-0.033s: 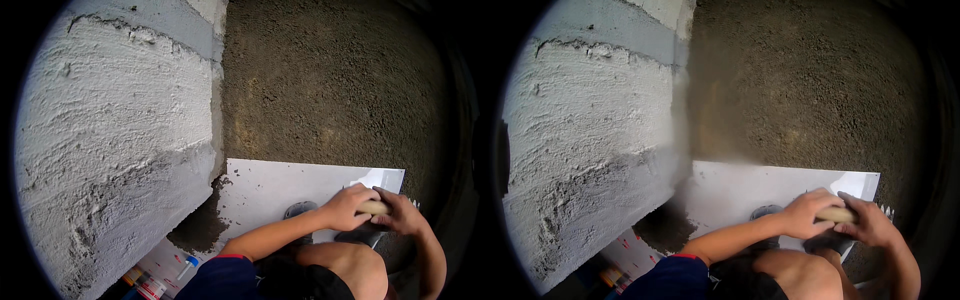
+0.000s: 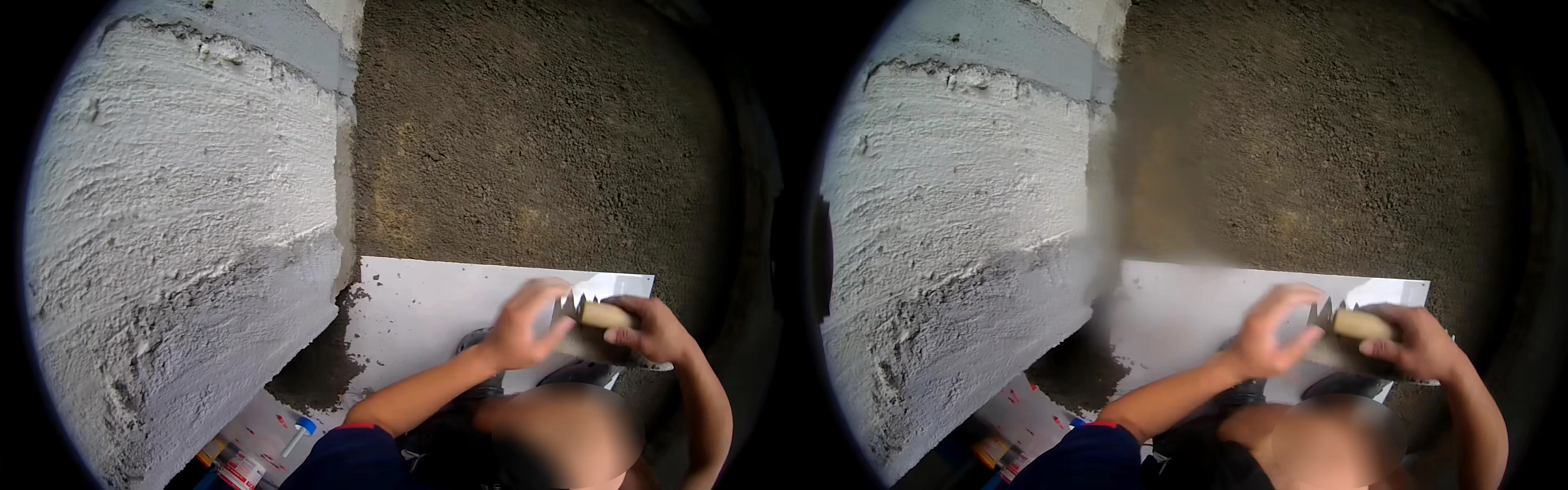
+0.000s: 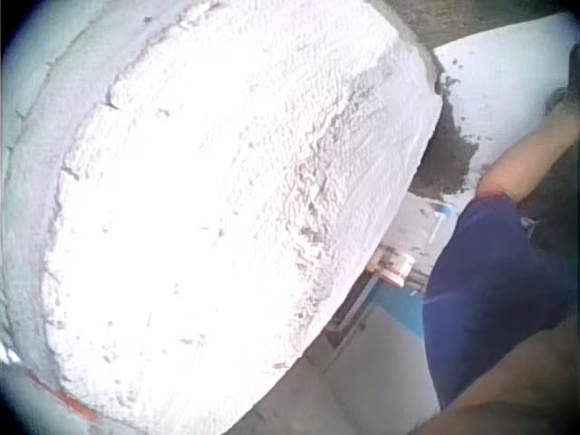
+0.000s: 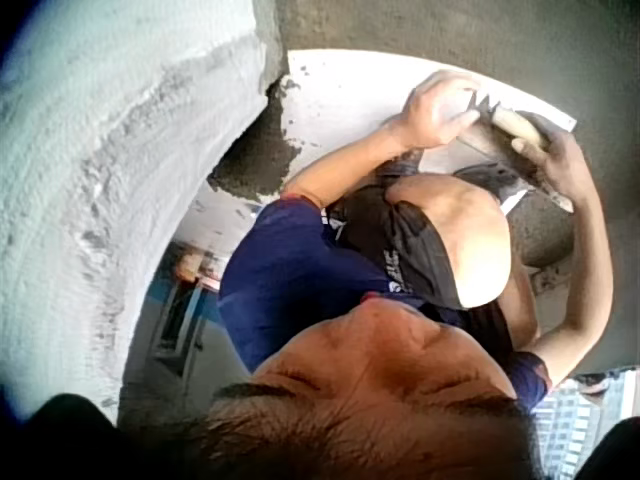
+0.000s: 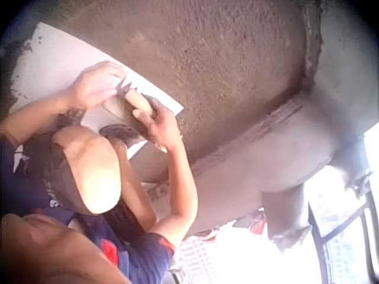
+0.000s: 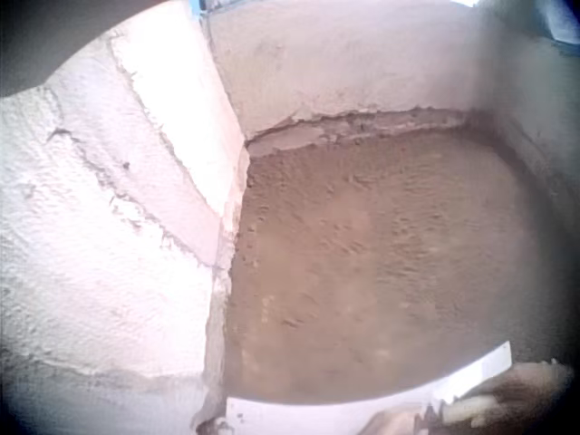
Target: The person spreads mortar on the floor using a notched trowel, removes a clog to place a foot on a tile, uses a measuring tape to check distances, and inserts plastic spacers between the tiles.
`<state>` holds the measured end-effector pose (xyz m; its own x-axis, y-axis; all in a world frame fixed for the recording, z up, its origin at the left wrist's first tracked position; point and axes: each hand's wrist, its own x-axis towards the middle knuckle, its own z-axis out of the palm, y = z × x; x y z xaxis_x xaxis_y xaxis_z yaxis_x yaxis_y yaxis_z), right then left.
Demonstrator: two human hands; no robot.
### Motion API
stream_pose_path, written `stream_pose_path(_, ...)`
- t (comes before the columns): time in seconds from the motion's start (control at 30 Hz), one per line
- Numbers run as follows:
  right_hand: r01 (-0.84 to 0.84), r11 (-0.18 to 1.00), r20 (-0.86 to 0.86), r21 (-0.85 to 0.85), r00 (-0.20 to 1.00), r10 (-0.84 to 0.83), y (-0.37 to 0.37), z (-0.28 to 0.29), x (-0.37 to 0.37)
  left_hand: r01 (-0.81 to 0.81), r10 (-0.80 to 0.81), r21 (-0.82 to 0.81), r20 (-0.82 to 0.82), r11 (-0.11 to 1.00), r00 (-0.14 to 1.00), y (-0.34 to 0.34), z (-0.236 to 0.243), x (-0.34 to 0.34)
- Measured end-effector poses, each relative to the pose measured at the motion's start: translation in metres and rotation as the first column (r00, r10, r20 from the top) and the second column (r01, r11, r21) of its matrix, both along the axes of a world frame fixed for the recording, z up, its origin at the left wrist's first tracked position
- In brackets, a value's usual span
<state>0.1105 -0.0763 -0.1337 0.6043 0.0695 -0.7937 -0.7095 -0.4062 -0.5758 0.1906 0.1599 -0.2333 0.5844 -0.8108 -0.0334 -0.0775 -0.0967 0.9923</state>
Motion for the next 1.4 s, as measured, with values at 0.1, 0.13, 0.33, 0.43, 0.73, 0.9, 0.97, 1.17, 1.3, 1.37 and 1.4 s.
stream_pose_path(0.1, 0.009, 1.0, -0.126, -0.011, 0.992, -0.01, -0.006, 0.0, 0.04, -0.386, 0.264, 0.227, 0.43, 0.894, 0.863, 0.079, -0.053, 0.002)
stream_pose_path(0.13, 0.077, 0.994, -0.233, 0.075, 0.971, -0.057, -0.006, -0.003, 0.049, -0.375, 0.19, 0.295, 0.504, 0.879, 0.842, 0.094, -0.066, -0.003)
stream_pose_path(0.33, -0.172, 0.984, 0.193, -0.05, 0.965, 0.178, 0.053, -0.052, 0.098, -0.442, -0.079, 0.686, 0.586, 0.578, 0.807, 0.161, -0.123, 0.004)
stream_pose_path(0.43, -0.394, 0.914, 0.245, -0.102, 0.88, 0.407, 0.107, -0.065, 0.146, -0.53, -0.015, 0.683, 0.62, 0.503, 0.785, 0.178, -0.126, 0.014)
stream_pose_path(0.73, -0.464, 0.875, 0.493, -0.141, 0.733, 0.469, 0.209, -0.129, 0.216, -0.764, 0.262, 0.587, 0.719, 0.269, 0.644, 0.175, -0.125, 0.001)
stream_pose_path(0.9, -0.495, 0.853, 0.517, -0.162, 0.694, 0.501, 0.237, -0.137, 0.228, -0.735, 0.263, 0.612, 0.688, 0.291, 0.677, 0.178, -0.127, 0.0)
stream_pose_path(0.97, -0.485, 0.862, 0.521, -0.148, 0.702, 0.485, 0.241, -0.139, 0.229, -0.751, 0.288, 0.578, 0.696, 0.319, 0.658, 0.179, -0.13, -0.002)
stream_pose_path(1.17, -0.46, 0.875, 0.549, -0.153, 0.697, 0.462, 0.247, -0.153, 0.233, -0.757, 0.289, 0.556, 0.704, 0.344, 0.648, 0.178, -0.132, -0.001)
stream_pose_path(1.3, -0.455, 0.878, 0.547, -0.145, 0.703, 0.455, 0.248, -0.158, 0.237, -0.752, 0.265, 0.557, 0.711, 0.353, 0.651, 0.177, -0.134, 0.0)
stream_pose_path(1.37, -0.47, 0.873, 0.529, -0.13, 0.712, 0.462, 0.247, -0.157, 0.239, -0.752, 0.267, 0.554, 0.712, 0.357, 0.65, 0.178, -0.134, -0.002)
stream_pose_path(1.4, -0.472, 0.872, 0.526, -0.128, 0.713, 0.464, 0.248, -0.157, 0.239, -0.752, 0.269, 0.554, 0.71, 0.356, 0.651, 0.178, -0.135, -0.003)
